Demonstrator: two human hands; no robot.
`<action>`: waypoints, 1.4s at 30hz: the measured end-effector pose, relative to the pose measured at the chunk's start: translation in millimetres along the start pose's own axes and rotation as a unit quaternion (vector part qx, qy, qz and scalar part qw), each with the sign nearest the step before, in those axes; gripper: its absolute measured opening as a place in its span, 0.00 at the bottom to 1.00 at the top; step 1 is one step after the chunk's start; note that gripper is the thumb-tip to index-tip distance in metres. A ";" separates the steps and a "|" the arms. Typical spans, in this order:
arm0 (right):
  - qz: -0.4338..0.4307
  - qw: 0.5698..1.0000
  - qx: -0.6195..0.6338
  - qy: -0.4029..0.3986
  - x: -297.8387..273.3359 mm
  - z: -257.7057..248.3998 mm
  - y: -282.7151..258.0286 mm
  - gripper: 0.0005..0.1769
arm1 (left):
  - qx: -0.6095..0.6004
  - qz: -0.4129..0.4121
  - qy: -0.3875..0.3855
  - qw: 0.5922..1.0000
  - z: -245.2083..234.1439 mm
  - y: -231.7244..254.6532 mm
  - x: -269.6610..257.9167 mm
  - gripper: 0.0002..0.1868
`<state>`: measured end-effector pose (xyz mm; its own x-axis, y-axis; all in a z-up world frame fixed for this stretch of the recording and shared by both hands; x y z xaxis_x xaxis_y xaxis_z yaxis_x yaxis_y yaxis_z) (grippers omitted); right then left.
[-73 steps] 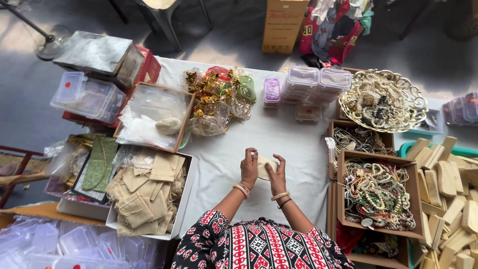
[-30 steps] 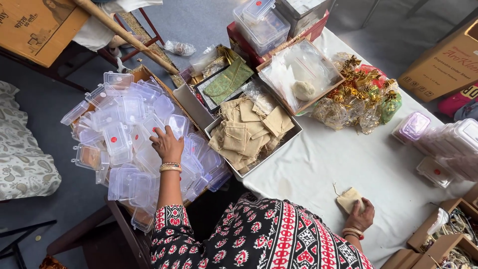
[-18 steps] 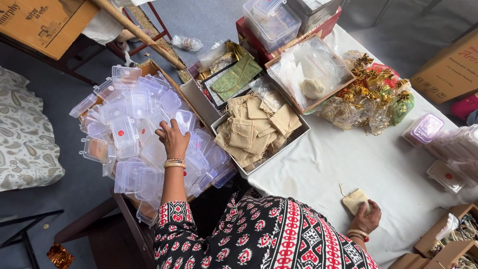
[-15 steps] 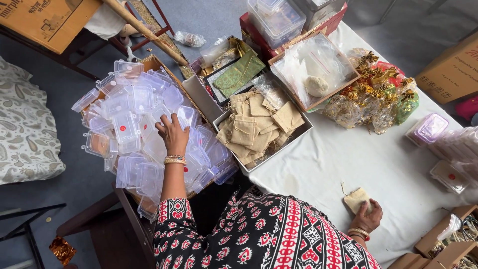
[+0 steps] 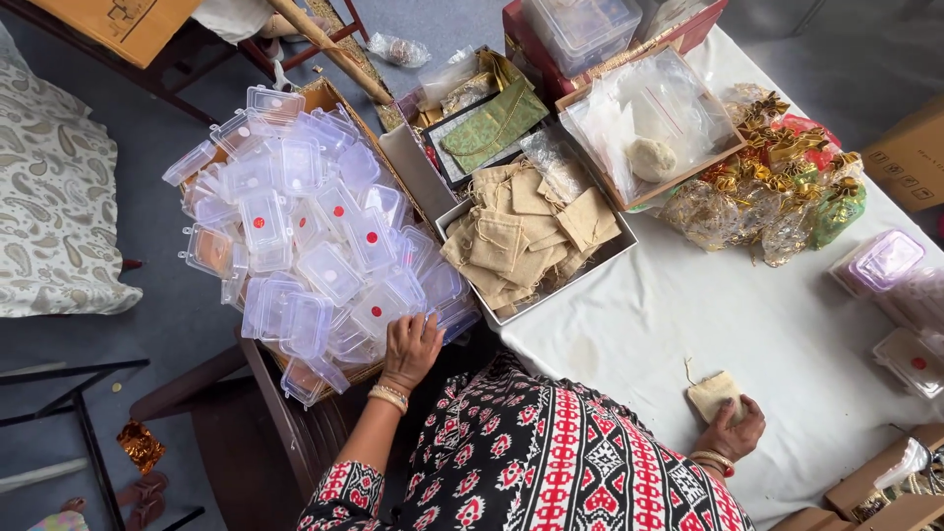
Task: The person arranges and packages jewelry items on a table. They place a pearl necklace into a clear plastic bag, then handle a small black decorative item, placing it into a small beige fabric pouch. Finally, they place the pouch into a small clear plastic container.
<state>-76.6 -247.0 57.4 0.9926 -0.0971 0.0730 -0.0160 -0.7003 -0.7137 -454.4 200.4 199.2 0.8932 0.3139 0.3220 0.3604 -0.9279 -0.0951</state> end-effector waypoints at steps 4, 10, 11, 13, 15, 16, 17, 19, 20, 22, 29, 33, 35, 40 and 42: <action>-0.008 1.000 0.002 0.001 1.8 3.6 3.9 0.11 | 0.032 -0.058 -0.018 0.998 17.6 4.6 -23.9 0.29; 0.002 1.000 -0.005 -0.003 2.7 4.0 8.1 0.12 | -0.024 -0.162 -0.041 0.986 19.8 4.9 -27.7 0.28; 0.001 1.000 -0.004 -0.002 2.7 4.0 10.0 0.13 | -0.006 -0.121 -0.052 0.991 22.1 11.2 -30.1 0.24; 0.001 1.000 -0.002 0.002 3.1 3.6 11.7 0.13 | 0.011 -0.079 -0.061 0.995 20.9 20.6 -31.9 0.20; 0.010 1.000 -0.004 -0.008 3.9 3.9 12.3 0.15 | -0.071 -0.033 -0.109 0.991 20.5 31.3 -29.6 0.20; 0.011 1.000 -0.003 -0.005 4.7 4.3 12.4 0.15 | -0.071 -0.031 -0.107 0.991 13.9 38.2 -21.5 0.20; 0.016 1.000 0.005 -0.007 4.6 4.8 13.7 0.15 | -0.120 -0.025 -0.099 0.988 8.1 45.6 -12.7 0.21; 0.026 1.000 0.012 -0.002 4.6 6.1 16.3 0.15 | -0.172 -0.010 -0.091 0.981 -6.4 59.2 11.0 0.23; 0.001 1.000 0.008 -0.001 4.4 7.4 15.0 0.15 | -0.222 0.008 -0.071 0.973 -16.4 67.1 26.5 0.23; -0.012 1.000 -0.002 0.022 6.7 6.3 16.9 0.14 | -0.282 0.048 -0.050 0.957 -31.3 83.2 66.6 0.24; 0.110 0.978 0.179 -0.006 -2.3 2.0 25.1 0.12 | -0.401 0.251 0.028 0.881 12.5 163.1 179.1 0.27; 0.147 0.955 0.256 -0.036 -19.4 6.9 50.7 0.15 | -0.452 0.349 0.055 0.819 64.8 235.0 231.0 0.25; 0.216 0.931 0.292 -0.035 -27.9 -2.1 49.4 0.21 | -0.460 0.378 0.046 0.802 97.1 271.4 250.4 0.25; 0.313 0.869 0.382 -0.032 -30.8 -16.9 34.6 0.32 | -0.440 0.424 -0.062 0.789 181.1 338.7 275.1 0.30; 0.301 0.876 0.372 -0.058 -26.3 -21.9 26.4 0.36 | -0.426 0.477 -0.043 0.768 196.8 350.2 272.7 0.31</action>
<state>-105.8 -278.4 51.8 0.8380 -0.1880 -0.5123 -0.5000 0.1115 -0.8588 -31.8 0.6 68.3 0.6697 -0.6113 0.4217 -0.7421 -0.5283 0.4126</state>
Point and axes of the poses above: each hand's wrist, its own x-axis towards the middle knuckle, its own z-axis out of the palm, y = z × x, the point moved 5 cm from there along x, towards the middle knuckle, and after that the axes turned 13 degrees about z, right-handed, at the moved point
